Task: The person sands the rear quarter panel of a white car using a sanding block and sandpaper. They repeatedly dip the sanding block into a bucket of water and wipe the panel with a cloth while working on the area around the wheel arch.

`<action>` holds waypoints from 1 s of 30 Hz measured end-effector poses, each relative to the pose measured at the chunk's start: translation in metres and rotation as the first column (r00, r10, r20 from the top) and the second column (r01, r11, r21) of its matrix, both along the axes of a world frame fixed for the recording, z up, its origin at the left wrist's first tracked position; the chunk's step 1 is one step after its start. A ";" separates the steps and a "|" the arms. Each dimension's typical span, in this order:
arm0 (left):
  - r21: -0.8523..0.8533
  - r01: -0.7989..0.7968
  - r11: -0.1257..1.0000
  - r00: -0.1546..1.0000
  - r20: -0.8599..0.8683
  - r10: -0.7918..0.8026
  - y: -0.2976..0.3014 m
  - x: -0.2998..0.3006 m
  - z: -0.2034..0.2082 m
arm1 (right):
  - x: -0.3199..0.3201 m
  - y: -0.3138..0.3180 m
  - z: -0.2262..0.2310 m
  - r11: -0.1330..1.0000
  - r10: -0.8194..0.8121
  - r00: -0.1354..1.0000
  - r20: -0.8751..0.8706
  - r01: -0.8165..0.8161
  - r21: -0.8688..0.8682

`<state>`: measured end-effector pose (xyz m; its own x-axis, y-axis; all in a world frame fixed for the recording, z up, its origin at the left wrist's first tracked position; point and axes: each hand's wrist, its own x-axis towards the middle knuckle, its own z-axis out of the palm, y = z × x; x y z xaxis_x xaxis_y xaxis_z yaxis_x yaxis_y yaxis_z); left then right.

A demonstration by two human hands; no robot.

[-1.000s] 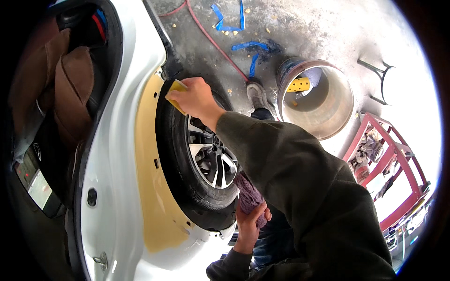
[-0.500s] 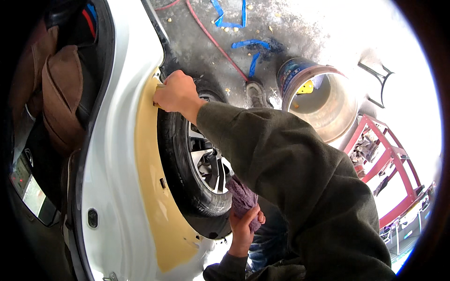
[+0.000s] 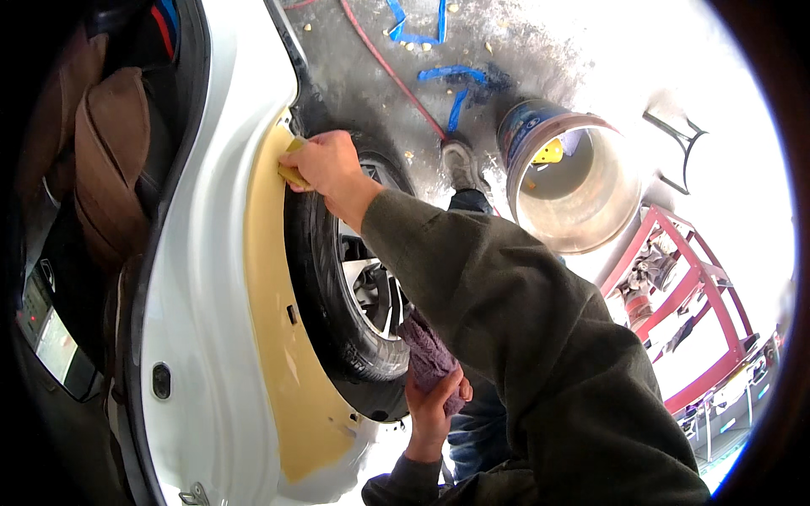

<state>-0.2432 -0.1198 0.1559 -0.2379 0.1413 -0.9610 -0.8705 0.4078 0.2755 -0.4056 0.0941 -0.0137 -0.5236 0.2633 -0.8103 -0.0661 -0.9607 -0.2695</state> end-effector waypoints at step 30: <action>-0.016 0.018 1.000 1.000 -0.019 -0.018 0.004 0.001 0.009 | 0.012 0.002 -0.005 0.996 0.083 0.996 0.012 -0.083 0.016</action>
